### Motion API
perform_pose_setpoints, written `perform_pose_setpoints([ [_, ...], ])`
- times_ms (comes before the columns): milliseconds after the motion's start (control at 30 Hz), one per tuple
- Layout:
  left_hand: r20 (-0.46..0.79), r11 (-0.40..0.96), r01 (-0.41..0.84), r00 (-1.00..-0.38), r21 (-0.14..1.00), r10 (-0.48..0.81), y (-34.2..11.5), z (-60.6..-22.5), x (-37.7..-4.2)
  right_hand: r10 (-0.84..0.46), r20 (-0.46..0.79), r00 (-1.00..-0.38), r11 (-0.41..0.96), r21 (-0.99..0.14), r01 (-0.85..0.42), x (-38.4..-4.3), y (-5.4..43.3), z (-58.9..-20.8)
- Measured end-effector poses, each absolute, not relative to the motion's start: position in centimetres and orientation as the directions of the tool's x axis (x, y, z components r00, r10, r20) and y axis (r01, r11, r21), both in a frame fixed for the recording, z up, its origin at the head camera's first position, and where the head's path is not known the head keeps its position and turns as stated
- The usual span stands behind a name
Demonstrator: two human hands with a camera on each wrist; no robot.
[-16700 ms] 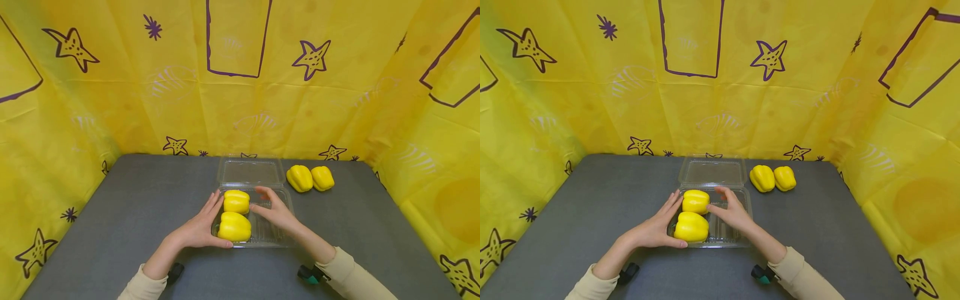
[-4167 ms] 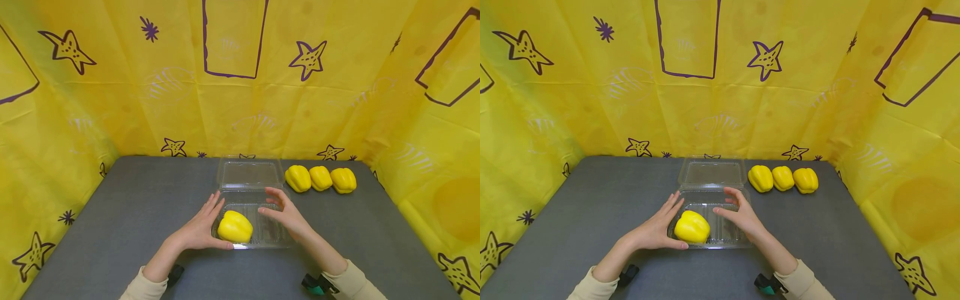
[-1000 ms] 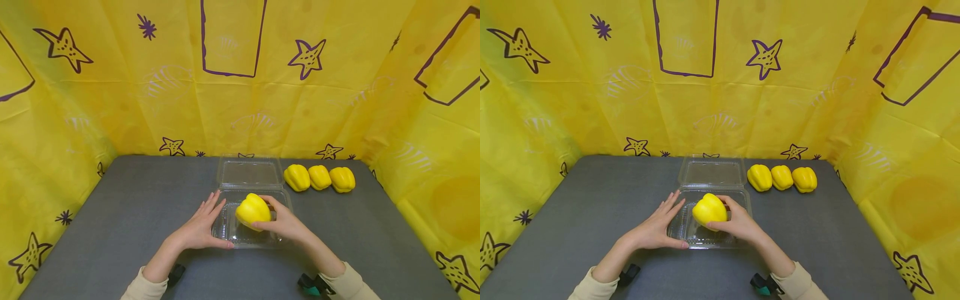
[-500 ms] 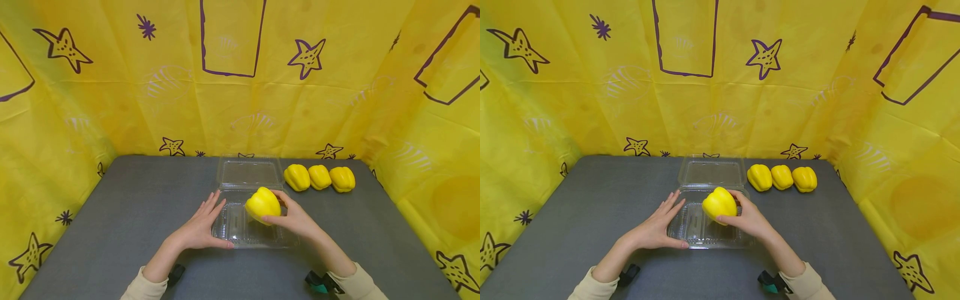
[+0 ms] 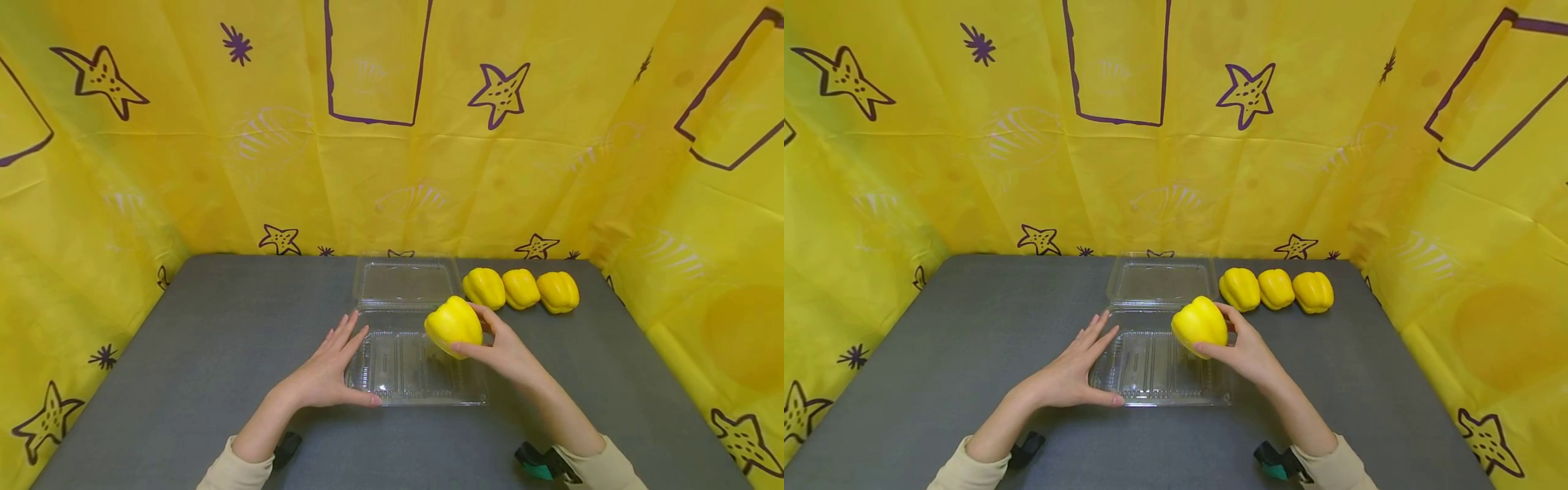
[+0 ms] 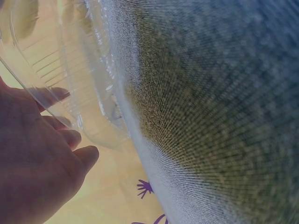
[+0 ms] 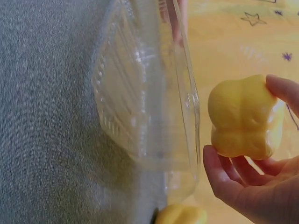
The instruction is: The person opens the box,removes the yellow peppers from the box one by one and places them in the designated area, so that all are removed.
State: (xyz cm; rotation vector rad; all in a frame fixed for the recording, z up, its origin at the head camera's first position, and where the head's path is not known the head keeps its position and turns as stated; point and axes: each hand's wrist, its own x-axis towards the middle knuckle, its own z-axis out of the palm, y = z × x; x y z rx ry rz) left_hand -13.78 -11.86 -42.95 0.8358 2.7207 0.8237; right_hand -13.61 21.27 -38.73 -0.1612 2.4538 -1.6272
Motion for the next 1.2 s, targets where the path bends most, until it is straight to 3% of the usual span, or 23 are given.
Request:
perform_pose_setpoints([
  [500,-0.013,0.689,0.463,-0.825,0.557,0.565,-11.8,-42.7,-13.7,-0.078,-0.091,-0.993,0.454,-0.890,0.046,-14.2,24.6,-38.6],
  [1200,-0.010,0.690,0.467,-0.824,0.553,0.566,-11.9,-42.9,-13.7,0.036,-0.122,-0.992,0.408,-0.904,0.126,-14.9,28.1,-39.7],
])
